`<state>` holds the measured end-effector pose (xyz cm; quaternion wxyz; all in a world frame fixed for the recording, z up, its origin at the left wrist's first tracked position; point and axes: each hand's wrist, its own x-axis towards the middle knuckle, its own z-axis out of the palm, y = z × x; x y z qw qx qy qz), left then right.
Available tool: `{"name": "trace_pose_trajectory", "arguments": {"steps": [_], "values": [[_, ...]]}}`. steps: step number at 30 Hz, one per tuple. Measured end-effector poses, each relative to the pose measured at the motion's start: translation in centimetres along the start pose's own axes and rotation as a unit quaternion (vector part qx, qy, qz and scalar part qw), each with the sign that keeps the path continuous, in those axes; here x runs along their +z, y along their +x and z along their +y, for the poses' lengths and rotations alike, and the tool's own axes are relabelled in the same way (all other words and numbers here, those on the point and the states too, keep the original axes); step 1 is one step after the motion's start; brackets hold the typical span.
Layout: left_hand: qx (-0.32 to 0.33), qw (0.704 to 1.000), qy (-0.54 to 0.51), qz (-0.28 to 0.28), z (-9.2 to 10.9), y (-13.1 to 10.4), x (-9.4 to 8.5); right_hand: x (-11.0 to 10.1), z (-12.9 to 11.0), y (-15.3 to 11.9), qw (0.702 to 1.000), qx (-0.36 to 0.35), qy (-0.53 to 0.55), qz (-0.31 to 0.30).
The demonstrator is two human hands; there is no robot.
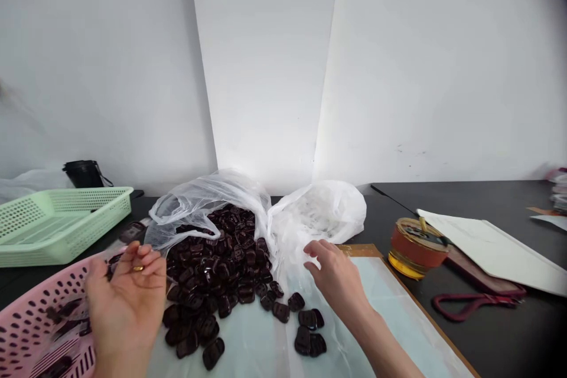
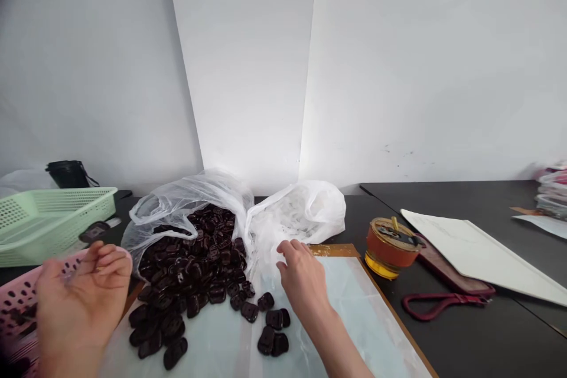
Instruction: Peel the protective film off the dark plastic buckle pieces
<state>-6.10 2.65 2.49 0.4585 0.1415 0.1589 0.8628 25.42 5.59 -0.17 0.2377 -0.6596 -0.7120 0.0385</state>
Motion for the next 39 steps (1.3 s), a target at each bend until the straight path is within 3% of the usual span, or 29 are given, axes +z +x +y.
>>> {"name": "trace_pose_trajectory", "arguments": {"steps": [3,7,10,13,15,16,19,21,25,32,35,39], "values": [[-0.033,0.998,0.023,0.039,-0.4,-0.2,0.1,1.2,0.8,0.1,1.000,0.002,-0.025,-0.018],[-0.140,0.973,0.182,-0.022,-3.6,-2.7,0.3,1.7,1.1,0.2,1.000,-0.004,-0.014,-0.024],[-0.171,0.912,0.350,-0.129,-5.3,-4.4,0.3,1.2,0.7,0.1,0.999,-0.025,0.016,-0.021],[-0.148,0.834,0.489,-0.210,-6.0,-5.3,0.0,0.6,-0.3,-0.1,0.996,-0.052,0.069,-0.031],[-0.134,0.807,0.523,-0.240,-6.4,-5.6,-0.2,0.5,-1.4,-0.5,0.980,-0.076,0.174,-0.065],[-0.136,0.802,0.525,-0.250,-6.6,-5.8,-0.4,0.5,-1.9,-0.7,0.953,-0.080,0.276,-0.096],[-0.166,0.803,0.506,-0.267,-7.2,-6.2,-0.7,1.1,-3.4,-1.4,0.841,-0.065,0.502,-0.189],[-0.181,0.814,0.481,-0.269,-7.5,-6.4,-0.9,1.6,-3.9,-1.7,0.807,-0.047,0.546,-0.219],[-0.186,0.818,0.475,-0.267,-7.6,-6.3,-0.8,2.2,-4.2,-2.1,0.788,-0.010,0.565,-0.244],[-0.181,0.850,0.459,-0.183,-7.2,-5.9,-0.5,1.1,-3.9,-1.8,0.716,0.004,0.643,-0.272],[-0.174,0.849,0.465,-0.183,-7.2,-5.9,-0.4,1.3,-3.8,-1.8,0.718,0.013,0.639,-0.275],[-0.148,0.842,0.476,-0.205,-7.1,-6.0,-0.2,1.8,-3.8,-1.8,0.743,0.039,0.605,-0.285]]}}
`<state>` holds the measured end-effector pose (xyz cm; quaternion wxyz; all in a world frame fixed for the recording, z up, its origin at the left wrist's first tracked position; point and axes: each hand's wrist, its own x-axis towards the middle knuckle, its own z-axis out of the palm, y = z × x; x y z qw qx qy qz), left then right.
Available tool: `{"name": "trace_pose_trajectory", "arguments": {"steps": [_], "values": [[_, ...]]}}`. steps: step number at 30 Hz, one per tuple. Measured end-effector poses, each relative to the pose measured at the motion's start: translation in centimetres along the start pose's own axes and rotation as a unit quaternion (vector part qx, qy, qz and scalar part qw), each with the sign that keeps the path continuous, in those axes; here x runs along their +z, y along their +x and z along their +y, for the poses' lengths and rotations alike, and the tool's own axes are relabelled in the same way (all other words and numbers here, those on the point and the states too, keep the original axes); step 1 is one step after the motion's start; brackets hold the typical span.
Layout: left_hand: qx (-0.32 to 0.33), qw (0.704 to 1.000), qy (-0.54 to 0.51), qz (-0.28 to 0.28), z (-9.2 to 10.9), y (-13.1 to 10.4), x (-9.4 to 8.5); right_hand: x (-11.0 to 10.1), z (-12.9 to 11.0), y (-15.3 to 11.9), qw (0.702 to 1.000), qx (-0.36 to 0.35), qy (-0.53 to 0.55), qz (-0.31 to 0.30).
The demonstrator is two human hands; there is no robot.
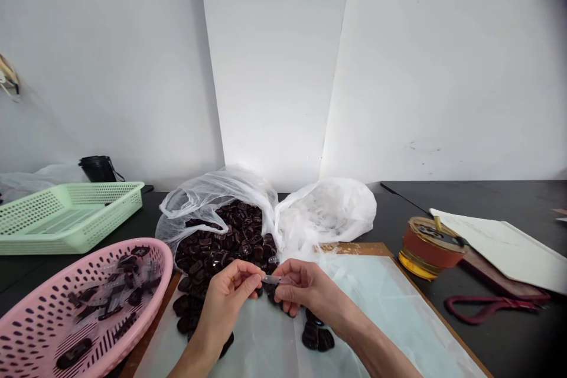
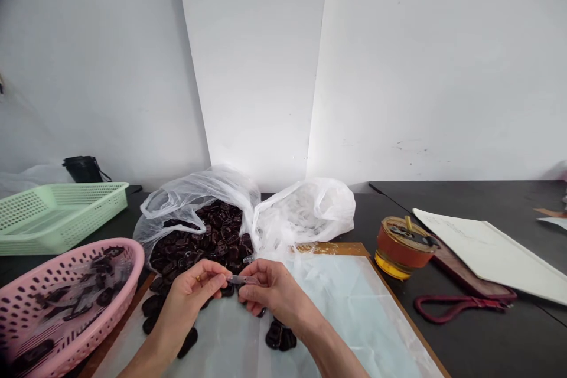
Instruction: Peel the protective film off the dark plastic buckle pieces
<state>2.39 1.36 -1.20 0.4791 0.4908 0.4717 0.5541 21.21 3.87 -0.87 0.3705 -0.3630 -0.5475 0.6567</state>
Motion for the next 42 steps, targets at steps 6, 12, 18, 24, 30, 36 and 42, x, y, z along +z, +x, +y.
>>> {"name": "trace_pose_trajectory", "arguments": {"steps": [6,12,18,24,30,36,42], "values": [[0.038,0.999,0.035,-0.008,-0.1,-0.2,-0.1,-0.8,-0.8,-0.2,0.997,0.003,-0.008,0.070],[0.086,0.994,0.072,-0.008,-0.3,-0.8,0.3,-1.0,-1.2,-0.3,0.990,-0.028,0.095,0.097],[0.184,0.966,0.159,-0.087,-0.8,-1.2,0.5,-0.3,-0.3,0.2,0.980,-0.041,0.131,0.141],[0.209,0.951,0.202,-0.109,-1.4,-1.3,0.6,0.2,-0.4,-0.1,0.982,-0.046,0.036,0.178],[0.224,0.941,0.222,-0.119,-1.5,-1.3,0.5,-0.3,-0.4,0.2,0.970,-0.104,-0.078,0.205],[0.223,0.937,0.230,-0.137,-1.8,-1.1,0.7,-0.4,-0.9,-0.2,0.980,-0.071,0.065,0.176],[0.233,0.927,0.258,-0.142,-2.3,-0.9,0.7,-0.2,-0.5,-0.3,0.982,-0.019,0.174,0.065]]}}
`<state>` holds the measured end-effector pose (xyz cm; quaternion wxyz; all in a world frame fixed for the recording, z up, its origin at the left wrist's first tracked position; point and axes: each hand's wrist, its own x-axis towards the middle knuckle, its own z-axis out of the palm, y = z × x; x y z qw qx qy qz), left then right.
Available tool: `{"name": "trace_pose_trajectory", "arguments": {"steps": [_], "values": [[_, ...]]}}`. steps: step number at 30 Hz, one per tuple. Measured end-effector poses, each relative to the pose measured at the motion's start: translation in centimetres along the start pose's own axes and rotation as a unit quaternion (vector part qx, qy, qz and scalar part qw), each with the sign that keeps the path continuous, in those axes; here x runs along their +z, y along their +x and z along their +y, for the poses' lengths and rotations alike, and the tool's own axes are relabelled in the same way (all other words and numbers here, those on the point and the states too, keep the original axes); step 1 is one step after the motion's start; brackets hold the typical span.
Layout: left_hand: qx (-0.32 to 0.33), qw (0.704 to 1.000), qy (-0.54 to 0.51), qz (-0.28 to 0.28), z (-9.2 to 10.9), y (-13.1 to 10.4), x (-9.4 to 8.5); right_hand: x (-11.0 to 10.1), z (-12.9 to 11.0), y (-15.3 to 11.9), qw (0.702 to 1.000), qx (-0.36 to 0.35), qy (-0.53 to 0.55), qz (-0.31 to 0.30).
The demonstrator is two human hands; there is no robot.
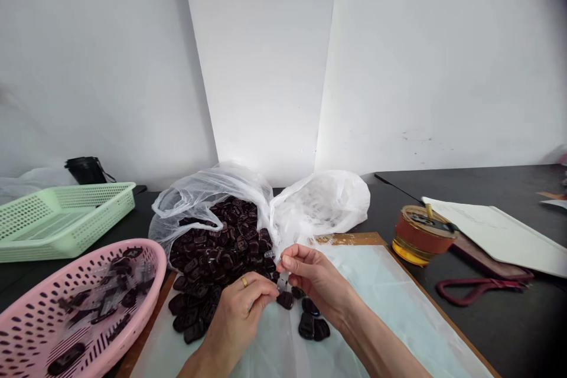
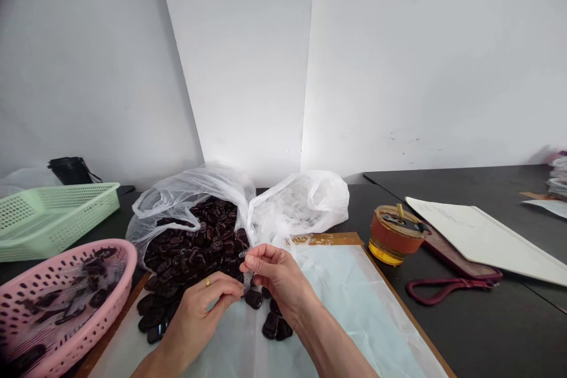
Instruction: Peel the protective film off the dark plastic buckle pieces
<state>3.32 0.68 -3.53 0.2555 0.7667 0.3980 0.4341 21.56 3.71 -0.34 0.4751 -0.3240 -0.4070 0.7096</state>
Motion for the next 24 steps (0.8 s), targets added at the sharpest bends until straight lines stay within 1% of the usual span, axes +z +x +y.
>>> {"name": "trace_pose_trajectory", "arguments": {"steps": [1,3,5,6,9,12,14,18,24], "values": [[-0.010,1.000,0.005,-0.003,-0.1,0.0,0.1,0.0,0.0,0.0,1.000,-0.001,-0.002,-0.014],[-0.055,0.998,0.014,-0.007,-0.1,0.1,0.4,0.1,-0.2,-0.2,1.000,-0.005,-0.010,-0.028],[-0.103,0.994,0.031,-0.019,-0.1,0.1,0.8,0.1,-0.5,-0.3,0.999,-0.014,-0.020,-0.028],[-0.113,0.992,0.047,-0.031,0.0,0.2,1.1,0.1,-0.7,-0.3,0.999,-0.020,-0.023,-0.024],[-0.096,0.985,0.122,-0.081,0.2,0.3,1.8,-0.3,-0.9,-0.1,0.999,-0.040,-0.028,-0.010],[-0.089,0.977,0.167,-0.100,0.2,0.3,2.3,-0.7,-0.9,0.1,0.998,-0.049,-0.034,0.001],[-0.105,0.977,0.160,-0.094,0.3,0.3,2.3,-0.8,-0.9,0.2,0.998,-0.049,-0.043,0.002],[-0.149,0.979,0.116,-0.079,0.4,0.2,1.9,-0.8,-0.9,0.2,0.997,-0.045,-0.062,0.003],[-0.169,0.981,0.065,-0.063,0.2,0.2,1.4,-0.8,-1.0,0.2,0.996,-0.029,-0.081,0.015]]}}
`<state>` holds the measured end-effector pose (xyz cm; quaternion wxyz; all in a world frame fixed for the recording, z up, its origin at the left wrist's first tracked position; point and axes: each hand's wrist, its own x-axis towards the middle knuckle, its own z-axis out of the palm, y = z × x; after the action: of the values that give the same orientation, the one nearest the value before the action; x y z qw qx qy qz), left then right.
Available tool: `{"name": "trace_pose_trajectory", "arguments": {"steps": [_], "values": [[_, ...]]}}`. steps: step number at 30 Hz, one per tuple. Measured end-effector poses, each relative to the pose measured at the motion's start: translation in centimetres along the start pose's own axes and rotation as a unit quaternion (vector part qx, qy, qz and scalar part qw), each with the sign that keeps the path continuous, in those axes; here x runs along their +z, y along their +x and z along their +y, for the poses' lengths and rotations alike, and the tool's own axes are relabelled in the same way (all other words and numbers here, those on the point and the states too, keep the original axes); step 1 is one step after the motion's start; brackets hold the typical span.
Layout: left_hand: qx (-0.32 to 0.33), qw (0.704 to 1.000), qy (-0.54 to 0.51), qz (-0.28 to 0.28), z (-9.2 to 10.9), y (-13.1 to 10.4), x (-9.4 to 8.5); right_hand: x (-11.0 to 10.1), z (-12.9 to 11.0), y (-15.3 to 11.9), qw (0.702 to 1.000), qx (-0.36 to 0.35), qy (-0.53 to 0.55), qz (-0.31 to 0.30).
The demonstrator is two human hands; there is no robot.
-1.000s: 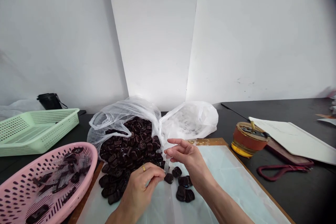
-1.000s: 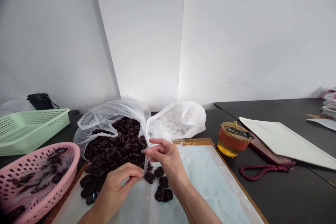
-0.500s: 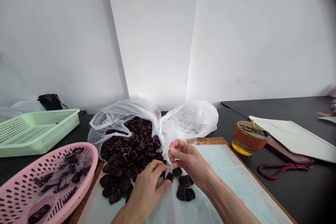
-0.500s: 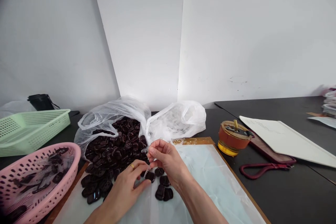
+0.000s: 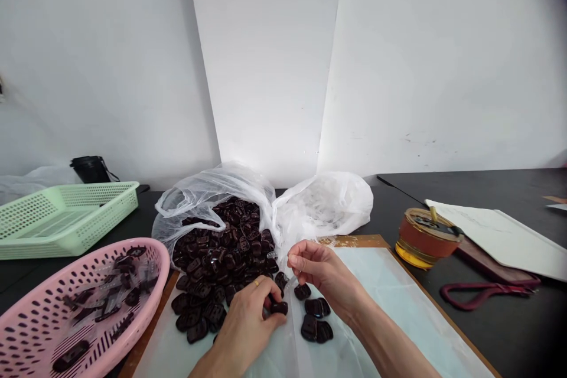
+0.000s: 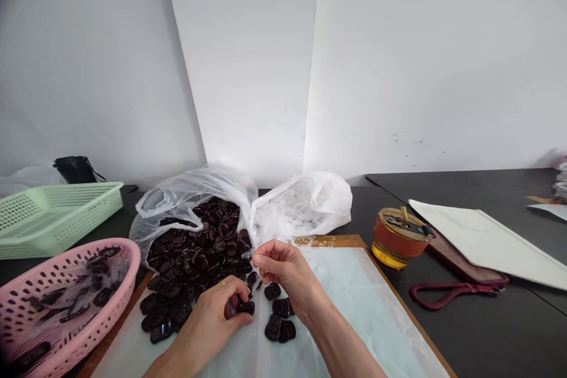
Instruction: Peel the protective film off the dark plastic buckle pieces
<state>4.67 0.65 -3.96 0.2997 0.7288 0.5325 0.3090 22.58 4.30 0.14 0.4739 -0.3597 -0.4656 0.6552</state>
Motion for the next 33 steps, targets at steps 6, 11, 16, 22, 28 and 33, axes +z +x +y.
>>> {"name": "trace_pose_trajectory", "arguments": {"steps": [6,11,16,22,28,33], "values": [[-0.047,0.983,-0.161,0.072,-0.5,0.5,-1.6,-0.1,0.3,0.0,1.000,0.016,-0.008,0.004],[-0.031,0.968,-0.241,0.065,0.1,0.4,-2.7,0.5,0.9,0.1,1.000,0.019,-0.012,-0.007],[-0.042,0.950,-0.310,-0.006,1.0,0.4,-2.9,1.6,1.7,0.0,0.996,-0.002,-0.082,-0.019],[-0.094,0.939,-0.329,-0.045,0.3,0.5,-3.3,2.3,2.4,-0.2,0.988,-0.014,-0.146,-0.037],[-0.074,0.947,-0.309,-0.042,0.6,0.4,-3.4,2.4,2.3,-0.5,0.987,-0.028,-0.153,-0.048],[-0.103,0.926,-0.363,-0.003,0.6,0.4,-3.4,2.8,2.0,-0.9,0.947,-0.141,-0.284,-0.052]]}}
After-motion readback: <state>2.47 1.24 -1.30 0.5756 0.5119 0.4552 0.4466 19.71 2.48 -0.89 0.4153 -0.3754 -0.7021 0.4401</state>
